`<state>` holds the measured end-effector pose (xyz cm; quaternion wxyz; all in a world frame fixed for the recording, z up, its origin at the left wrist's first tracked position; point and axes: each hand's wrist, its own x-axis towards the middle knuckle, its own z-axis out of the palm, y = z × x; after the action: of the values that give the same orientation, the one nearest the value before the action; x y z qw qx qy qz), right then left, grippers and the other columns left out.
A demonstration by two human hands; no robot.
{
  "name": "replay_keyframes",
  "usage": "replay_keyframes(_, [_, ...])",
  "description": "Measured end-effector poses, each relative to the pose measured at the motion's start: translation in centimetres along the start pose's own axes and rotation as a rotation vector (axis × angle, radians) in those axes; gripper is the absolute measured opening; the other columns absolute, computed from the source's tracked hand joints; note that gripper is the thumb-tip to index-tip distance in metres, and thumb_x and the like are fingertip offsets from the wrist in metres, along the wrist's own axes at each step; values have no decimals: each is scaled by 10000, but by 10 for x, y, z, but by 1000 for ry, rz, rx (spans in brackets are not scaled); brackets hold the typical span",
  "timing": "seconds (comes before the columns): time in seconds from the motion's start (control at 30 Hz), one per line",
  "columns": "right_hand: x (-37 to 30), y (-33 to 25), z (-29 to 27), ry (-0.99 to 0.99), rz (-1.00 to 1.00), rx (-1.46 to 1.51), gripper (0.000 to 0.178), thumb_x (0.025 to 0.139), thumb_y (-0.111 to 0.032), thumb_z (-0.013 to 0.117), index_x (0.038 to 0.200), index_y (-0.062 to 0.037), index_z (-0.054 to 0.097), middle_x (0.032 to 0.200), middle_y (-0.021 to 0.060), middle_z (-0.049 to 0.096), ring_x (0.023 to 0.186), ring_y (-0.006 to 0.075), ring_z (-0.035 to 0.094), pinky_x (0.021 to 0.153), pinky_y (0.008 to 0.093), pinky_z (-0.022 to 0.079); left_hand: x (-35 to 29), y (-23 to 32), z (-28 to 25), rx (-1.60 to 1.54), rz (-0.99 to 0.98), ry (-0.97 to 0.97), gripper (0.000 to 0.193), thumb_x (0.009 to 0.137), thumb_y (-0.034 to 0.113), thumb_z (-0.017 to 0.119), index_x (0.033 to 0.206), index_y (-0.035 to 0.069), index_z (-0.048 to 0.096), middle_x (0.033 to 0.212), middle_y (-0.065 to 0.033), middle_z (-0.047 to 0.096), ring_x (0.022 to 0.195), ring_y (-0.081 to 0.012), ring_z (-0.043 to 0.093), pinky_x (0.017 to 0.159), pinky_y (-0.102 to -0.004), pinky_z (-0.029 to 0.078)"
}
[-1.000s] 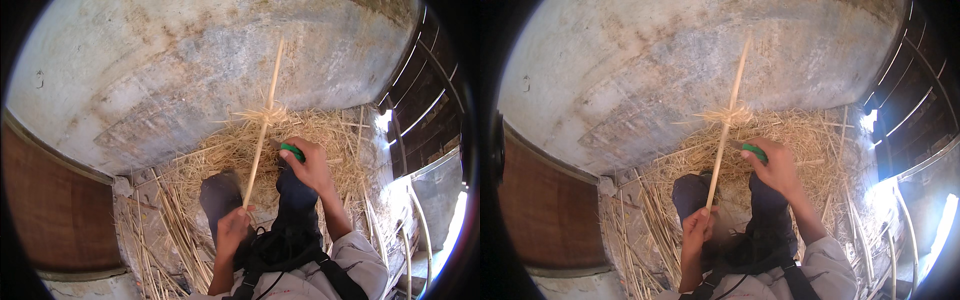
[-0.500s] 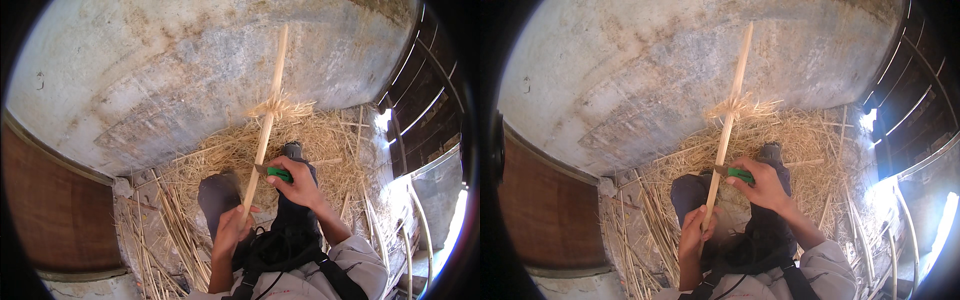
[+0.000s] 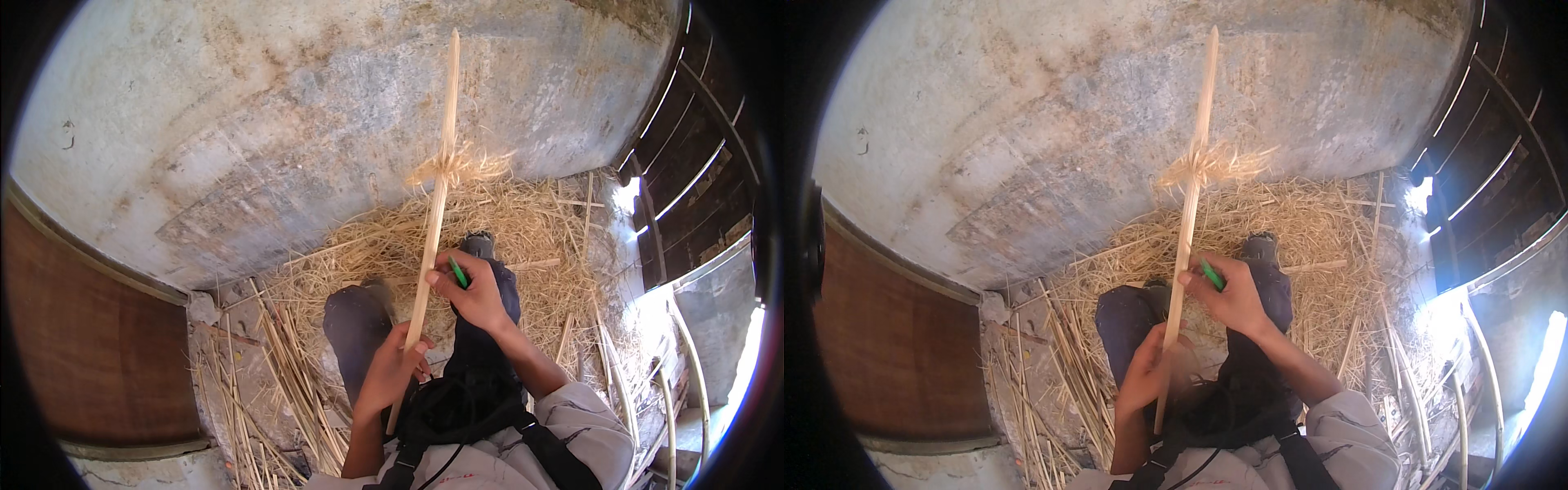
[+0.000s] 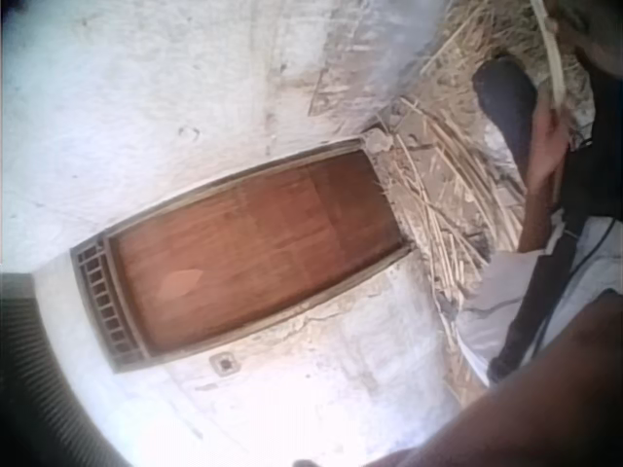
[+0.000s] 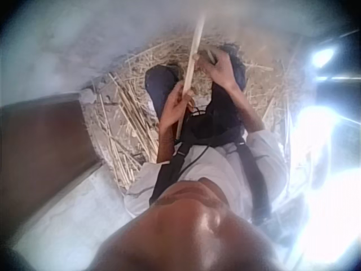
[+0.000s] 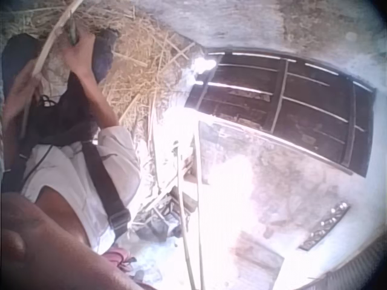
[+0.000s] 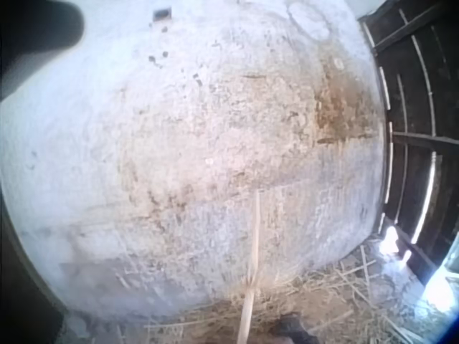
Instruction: The person uses a small green folding knife to shave thin strips from a long wooden stick while sitting on a straw-covered floor. The person holds the stick with one hand and uses the other hand to peel away fibers, creating a gathered bunch of wood shavings along the length of the wood.
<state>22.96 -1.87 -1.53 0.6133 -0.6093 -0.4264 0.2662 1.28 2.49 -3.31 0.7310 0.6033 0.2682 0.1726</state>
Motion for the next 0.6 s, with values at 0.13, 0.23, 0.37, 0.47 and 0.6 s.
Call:
replay_keyframes(0.13, [11,4,-4,105,-8,91,181,998,-166,780,1045,-6,711,722,-72,534,681,22,456,596,243,387,-4,-4,-4,11,-111,-79,341,1125,204,546,1403,8,526,1029,-90,687,728,-129,674,650,-274,574])
replay_keyframes(0.23, [24,1,-16,163,-6,44,192,1011,-182,763,1051,2,722,767,-57,573,741,33,522,648,243,420,-8,-4,-9,22,-121,-120,335,1135,230,524,1392,14,538,1014,-80,683,725,-128,670,642,-271,570])
replay_keyframes(0.37, [43,7,-25,253,24,154,225,1019,-204,748,1093,8,729,873,-23,645,826,60,569,751,259,462,-12,-1,-8,-33,-93,-122,322,1149,262,483,1365,38,564,927,-37,651,701,-97,624,597,-245,514])
replay_keyframes(0.47, [52,12,-27,237,68,238,272,1016,-212,754,1162,15,722,906,-17,667,838,65,575,771,262,469,-13,3,-11,-22,-170,-82,287,1150,142,463,1385,31,584,807,32,568,609,-40,496,534,-216,401])
replay_keyframes(0.6, [48,14,-15,136,75,207,374,1010,-225,767,1279,19,679,929,-8,680,857,68,585,781,263,477,-9,3,-7,-19,-157,1,283,1160,291,460,1298,85,597,755,45,456,590,-34,375,520,-217,307])
